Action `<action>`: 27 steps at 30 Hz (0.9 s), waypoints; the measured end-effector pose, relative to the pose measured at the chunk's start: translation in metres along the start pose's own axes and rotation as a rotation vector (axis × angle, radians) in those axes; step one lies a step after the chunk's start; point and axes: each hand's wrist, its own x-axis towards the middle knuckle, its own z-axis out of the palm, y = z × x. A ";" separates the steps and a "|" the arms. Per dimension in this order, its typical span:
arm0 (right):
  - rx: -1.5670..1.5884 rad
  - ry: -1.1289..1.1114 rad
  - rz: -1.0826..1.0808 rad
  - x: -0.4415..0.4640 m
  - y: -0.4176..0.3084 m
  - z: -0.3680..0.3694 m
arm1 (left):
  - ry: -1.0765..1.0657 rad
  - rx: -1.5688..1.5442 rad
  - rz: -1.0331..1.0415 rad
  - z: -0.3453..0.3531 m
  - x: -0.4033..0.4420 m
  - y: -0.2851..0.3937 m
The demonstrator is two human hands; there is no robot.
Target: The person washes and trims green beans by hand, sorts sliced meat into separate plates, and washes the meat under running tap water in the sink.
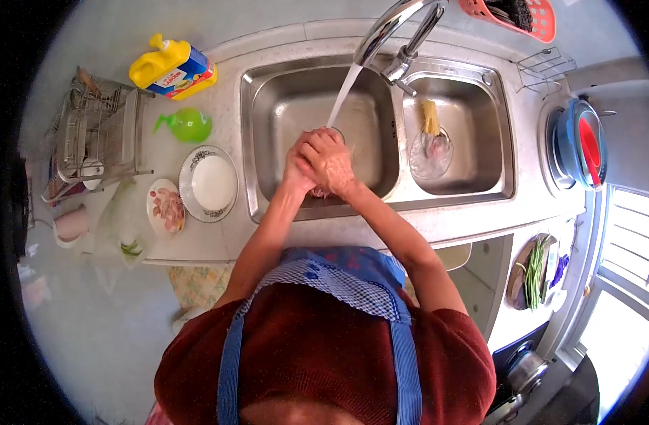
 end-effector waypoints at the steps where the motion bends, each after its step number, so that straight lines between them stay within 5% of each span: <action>1: -0.023 -0.054 -0.089 -0.004 0.001 0.003 | -0.009 -0.014 -0.003 0.002 -0.003 0.001; 18: -0.014 -0.173 -0.030 -0.002 -0.009 0.011 | -0.274 -0.202 0.044 0.039 -0.018 0.008; 20: 0.294 -0.001 -0.074 0.009 -0.021 -0.002 | -0.248 -0.129 0.172 0.038 -0.022 0.001; 22: 0.387 0.054 -0.021 0.014 -0.030 0.000 | 0.306 0.646 0.615 0.056 -0.038 -0.001; 24: 1.121 0.460 0.695 0.015 -0.045 0.009 | 0.347 0.535 0.513 0.083 -0.049 0.005; 27: 1.802 0.408 0.990 0.015 -0.040 0.007 | 0.190 1.159 0.962 0.079 -0.042 0.011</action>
